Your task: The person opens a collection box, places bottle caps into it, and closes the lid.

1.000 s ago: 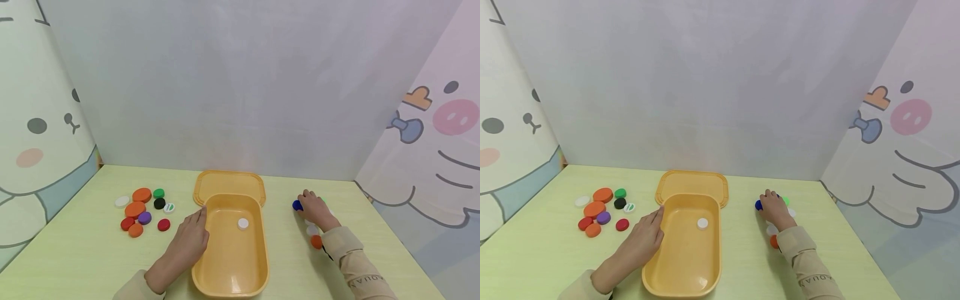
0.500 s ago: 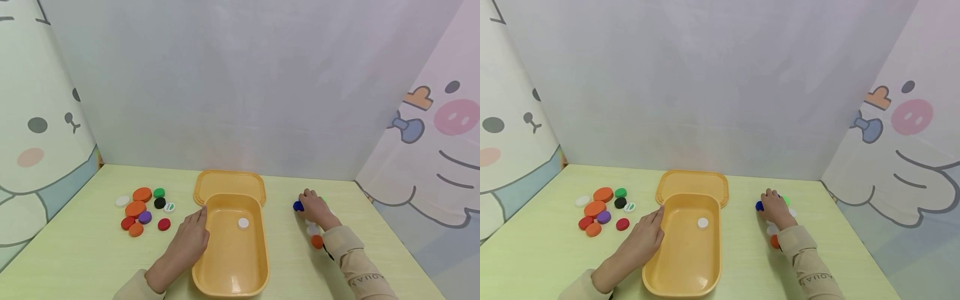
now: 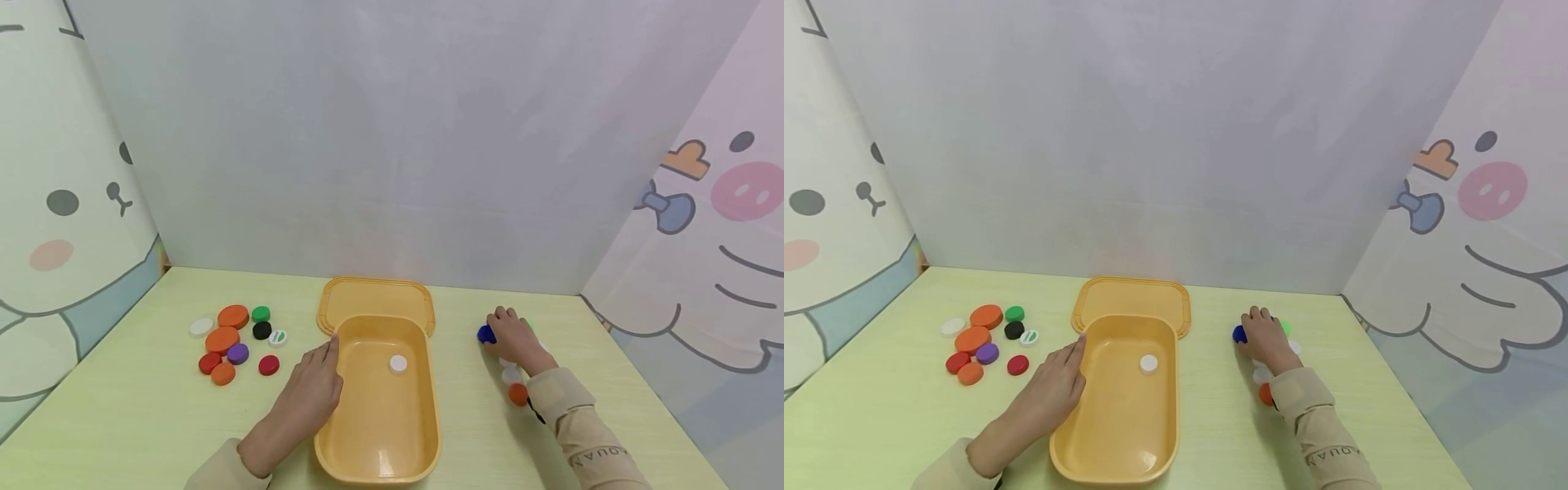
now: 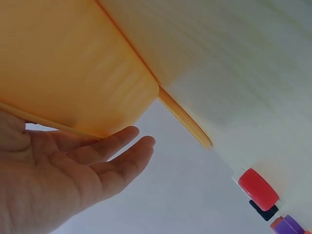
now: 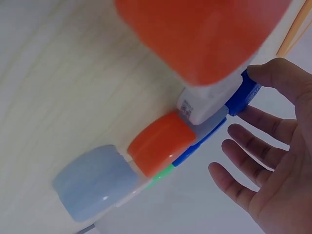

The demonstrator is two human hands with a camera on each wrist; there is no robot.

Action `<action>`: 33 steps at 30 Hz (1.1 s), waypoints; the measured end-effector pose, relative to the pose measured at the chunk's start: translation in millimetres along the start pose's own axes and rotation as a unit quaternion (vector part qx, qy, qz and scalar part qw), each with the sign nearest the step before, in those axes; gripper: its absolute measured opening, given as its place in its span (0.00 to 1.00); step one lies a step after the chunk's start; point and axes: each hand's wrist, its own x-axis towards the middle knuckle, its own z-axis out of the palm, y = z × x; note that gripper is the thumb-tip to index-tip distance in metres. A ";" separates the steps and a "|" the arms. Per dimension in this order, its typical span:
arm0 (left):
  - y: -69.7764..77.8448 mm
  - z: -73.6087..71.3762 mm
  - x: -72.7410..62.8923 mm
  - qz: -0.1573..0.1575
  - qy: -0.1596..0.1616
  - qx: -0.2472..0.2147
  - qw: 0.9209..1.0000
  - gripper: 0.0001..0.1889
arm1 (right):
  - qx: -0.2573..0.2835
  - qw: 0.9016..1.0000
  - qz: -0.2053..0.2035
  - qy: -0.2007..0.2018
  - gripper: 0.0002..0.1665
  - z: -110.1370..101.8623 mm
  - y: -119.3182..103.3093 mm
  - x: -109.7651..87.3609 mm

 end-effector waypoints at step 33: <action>0.2 -1.5 0.2 0.004 -0.007 0.001 1.000 0.29 | -0.053 0.979 -0.134 0.147 0.23 -74.1 -100.9 -13.5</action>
